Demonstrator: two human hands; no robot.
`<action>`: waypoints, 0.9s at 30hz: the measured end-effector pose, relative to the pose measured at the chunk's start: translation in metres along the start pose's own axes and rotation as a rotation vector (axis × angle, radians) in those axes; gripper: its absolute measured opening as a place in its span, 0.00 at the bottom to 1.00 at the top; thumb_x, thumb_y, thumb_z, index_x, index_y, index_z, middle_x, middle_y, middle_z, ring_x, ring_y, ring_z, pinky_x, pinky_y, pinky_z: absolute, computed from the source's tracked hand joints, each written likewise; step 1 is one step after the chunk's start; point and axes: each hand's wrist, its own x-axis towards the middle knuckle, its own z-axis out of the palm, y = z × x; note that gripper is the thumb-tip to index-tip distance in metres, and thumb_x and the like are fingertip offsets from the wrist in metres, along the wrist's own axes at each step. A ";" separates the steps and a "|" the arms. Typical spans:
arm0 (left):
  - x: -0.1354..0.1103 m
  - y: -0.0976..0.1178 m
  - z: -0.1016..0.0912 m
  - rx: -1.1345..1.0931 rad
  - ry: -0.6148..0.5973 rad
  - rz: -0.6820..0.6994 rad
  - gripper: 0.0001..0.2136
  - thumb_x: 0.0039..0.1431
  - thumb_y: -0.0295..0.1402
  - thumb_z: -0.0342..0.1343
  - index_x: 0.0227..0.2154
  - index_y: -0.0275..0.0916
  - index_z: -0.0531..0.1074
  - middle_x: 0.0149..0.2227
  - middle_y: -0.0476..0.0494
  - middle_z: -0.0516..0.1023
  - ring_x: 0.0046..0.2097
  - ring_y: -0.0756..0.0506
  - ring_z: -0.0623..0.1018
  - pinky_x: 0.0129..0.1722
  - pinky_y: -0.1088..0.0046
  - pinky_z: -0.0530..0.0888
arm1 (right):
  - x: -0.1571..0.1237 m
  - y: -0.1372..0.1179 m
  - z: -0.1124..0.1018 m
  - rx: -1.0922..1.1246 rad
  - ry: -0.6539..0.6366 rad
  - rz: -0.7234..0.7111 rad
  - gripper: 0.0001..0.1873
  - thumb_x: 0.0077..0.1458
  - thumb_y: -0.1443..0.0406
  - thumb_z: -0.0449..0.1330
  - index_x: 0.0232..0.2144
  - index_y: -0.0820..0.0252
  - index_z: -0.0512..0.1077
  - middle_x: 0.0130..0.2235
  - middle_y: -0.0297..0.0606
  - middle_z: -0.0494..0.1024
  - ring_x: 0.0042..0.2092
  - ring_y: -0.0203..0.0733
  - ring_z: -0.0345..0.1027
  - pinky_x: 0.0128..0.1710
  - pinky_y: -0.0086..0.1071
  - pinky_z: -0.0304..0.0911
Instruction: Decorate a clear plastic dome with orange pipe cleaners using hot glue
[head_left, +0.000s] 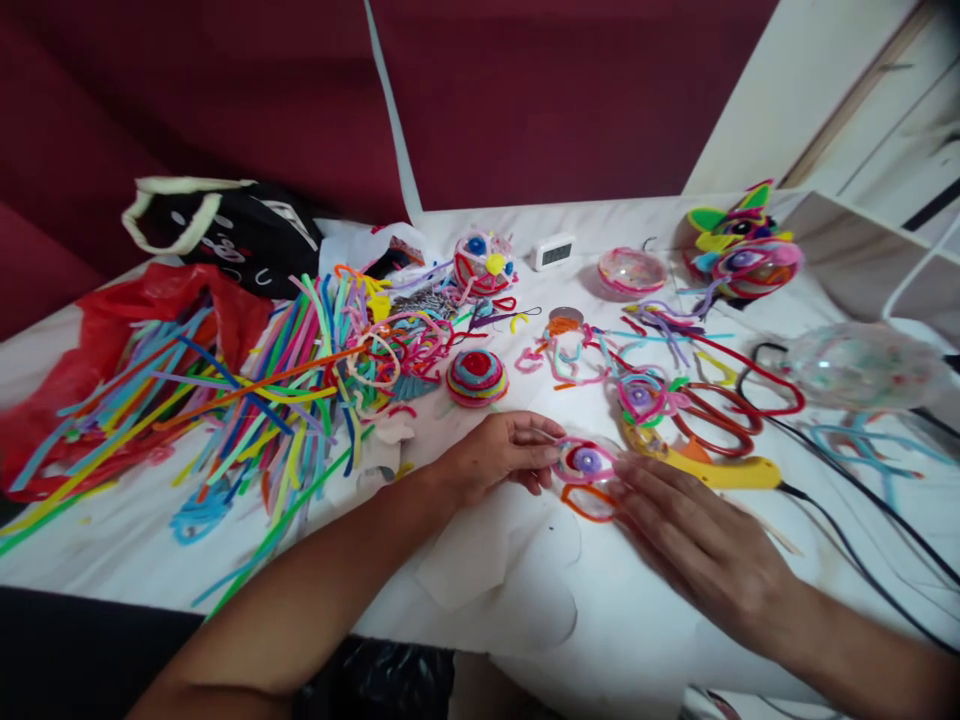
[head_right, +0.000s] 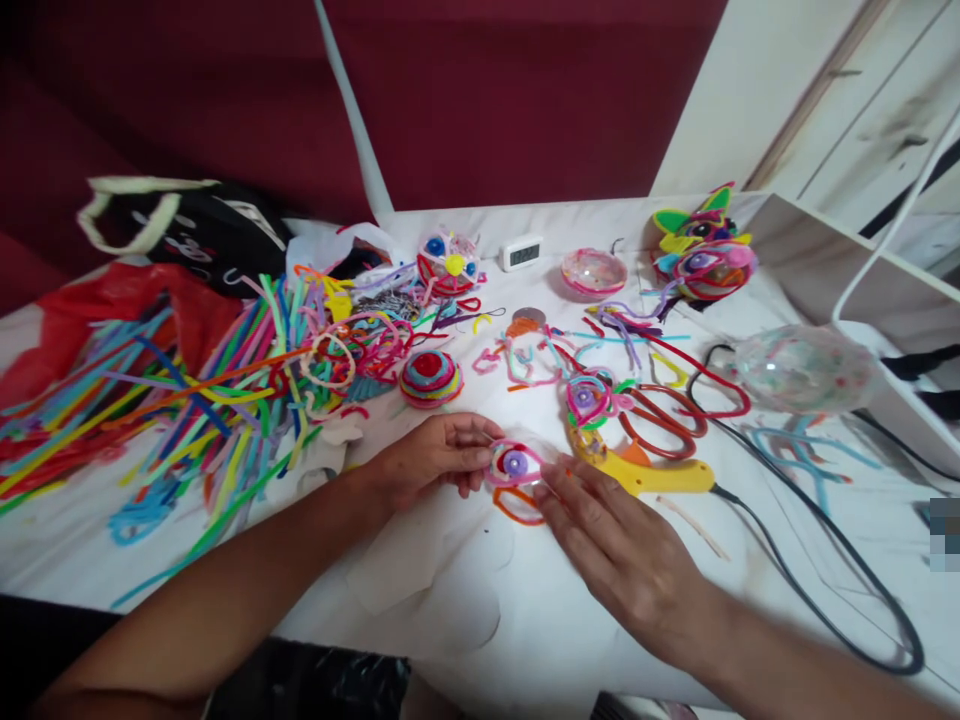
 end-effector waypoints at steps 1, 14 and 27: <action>0.000 0.000 0.001 0.003 0.008 0.007 0.18 0.43 0.33 0.66 0.38 0.34 0.70 0.26 0.48 0.74 0.24 0.53 0.73 0.20 0.80 0.67 | 0.001 0.000 -0.001 0.011 0.012 0.007 0.22 0.54 0.75 0.58 0.53 0.70 0.65 0.58 0.53 0.65 0.60 0.53 0.56 0.56 0.45 0.62; 0.000 -0.007 0.012 -0.068 0.090 0.110 0.17 0.41 0.34 0.67 0.35 0.34 0.72 0.31 0.47 0.74 0.29 0.51 0.73 0.23 0.76 0.73 | 0.002 -0.001 -0.008 0.069 0.033 0.017 0.25 0.50 0.76 0.60 0.52 0.73 0.65 0.57 0.55 0.66 0.58 0.54 0.59 0.55 0.45 0.63; -0.004 -0.006 0.014 -0.200 0.025 0.044 0.19 0.36 0.30 0.70 0.33 0.34 0.70 0.27 0.49 0.74 0.27 0.49 0.77 0.29 0.70 0.75 | -0.005 0.003 -0.017 0.069 0.025 -0.051 0.20 0.55 0.76 0.56 0.51 0.72 0.68 0.56 0.54 0.67 0.58 0.54 0.60 0.55 0.43 0.63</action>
